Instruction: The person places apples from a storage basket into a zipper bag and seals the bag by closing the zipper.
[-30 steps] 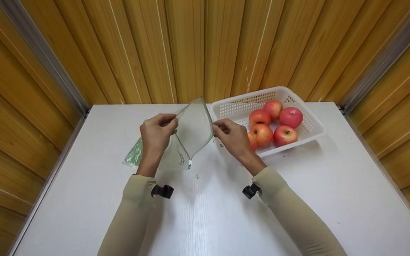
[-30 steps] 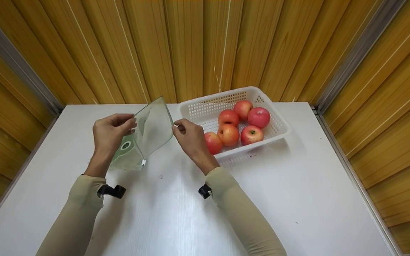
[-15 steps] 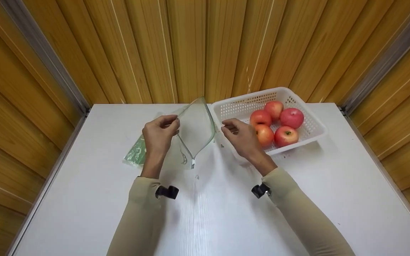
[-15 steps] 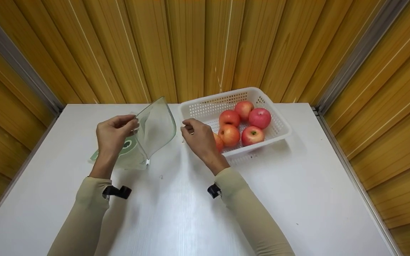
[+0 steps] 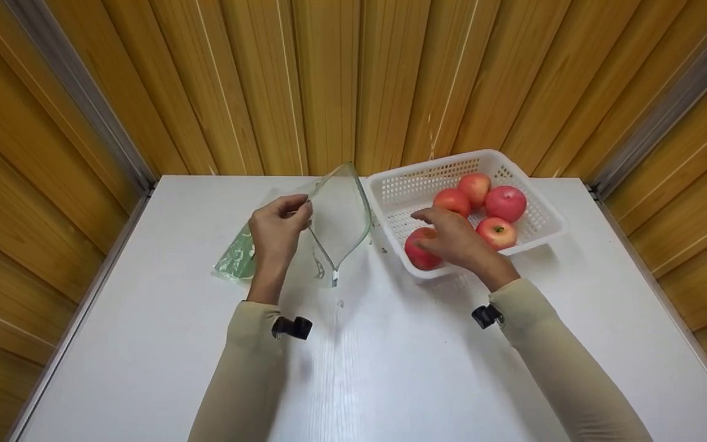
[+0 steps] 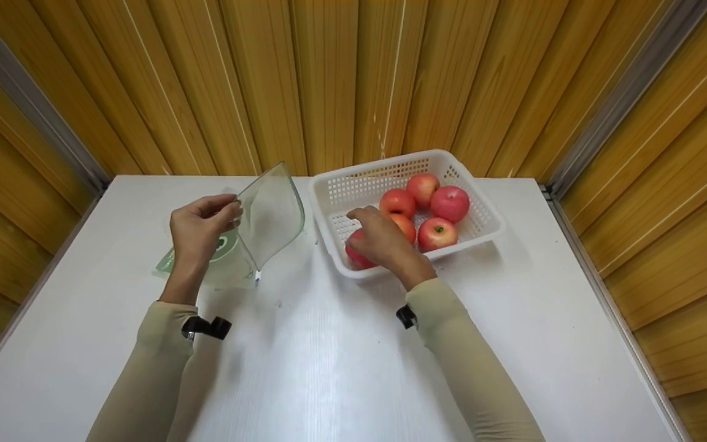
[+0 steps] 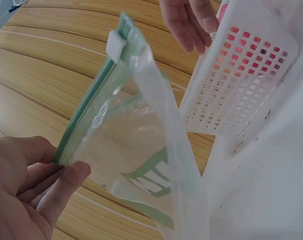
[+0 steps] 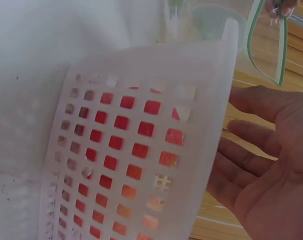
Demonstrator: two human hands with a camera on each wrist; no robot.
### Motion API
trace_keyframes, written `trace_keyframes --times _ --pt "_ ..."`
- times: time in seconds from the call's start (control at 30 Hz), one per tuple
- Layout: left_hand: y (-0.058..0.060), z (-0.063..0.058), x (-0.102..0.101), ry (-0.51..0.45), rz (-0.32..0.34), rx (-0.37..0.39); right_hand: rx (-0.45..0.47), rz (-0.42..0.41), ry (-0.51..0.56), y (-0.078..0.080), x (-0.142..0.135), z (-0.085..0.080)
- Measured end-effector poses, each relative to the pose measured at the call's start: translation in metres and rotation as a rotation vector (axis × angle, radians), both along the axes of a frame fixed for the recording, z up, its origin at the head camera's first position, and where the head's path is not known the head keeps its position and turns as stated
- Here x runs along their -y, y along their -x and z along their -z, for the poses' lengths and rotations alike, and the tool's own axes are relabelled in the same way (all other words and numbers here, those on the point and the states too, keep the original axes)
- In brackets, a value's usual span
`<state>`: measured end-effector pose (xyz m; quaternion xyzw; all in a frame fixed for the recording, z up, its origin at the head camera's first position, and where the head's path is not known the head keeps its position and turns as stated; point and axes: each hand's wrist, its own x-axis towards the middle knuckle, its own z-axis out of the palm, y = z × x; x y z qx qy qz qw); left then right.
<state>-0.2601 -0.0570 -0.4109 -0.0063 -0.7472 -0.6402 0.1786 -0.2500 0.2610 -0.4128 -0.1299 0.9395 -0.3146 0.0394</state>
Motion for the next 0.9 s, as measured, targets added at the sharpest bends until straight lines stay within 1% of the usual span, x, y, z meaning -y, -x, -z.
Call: trace_keyframes --times 0.2,0.33,0.47,0.63,0.73,0.9 --pt "0.003 0.007 -0.004 -0.022 0.014 -0.012 -0.015 -0.017 -0.068 0.000 -0.009 0.012" --pt "0.002 0.009 -0.005 -0.020 0.026 0.001 0.025 -0.004 -0.103 0.000 -0.010 0.017" --pt "0.002 0.007 -0.004 -0.019 0.022 -0.010 0.050 0.028 -0.108 0.002 -0.010 0.020" --pt "0.004 0.003 -0.003 -0.021 0.013 -0.017 0.074 0.082 -0.071 0.005 -0.007 0.025" --pt "0.005 0.003 -0.003 -0.029 0.010 -0.022 0.069 0.097 -0.058 0.006 -0.002 0.028" --pt "0.007 0.005 -0.003 -0.040 0.001 -0.035 0.053 0.124 -0.083 0.008 0.006 0.032"
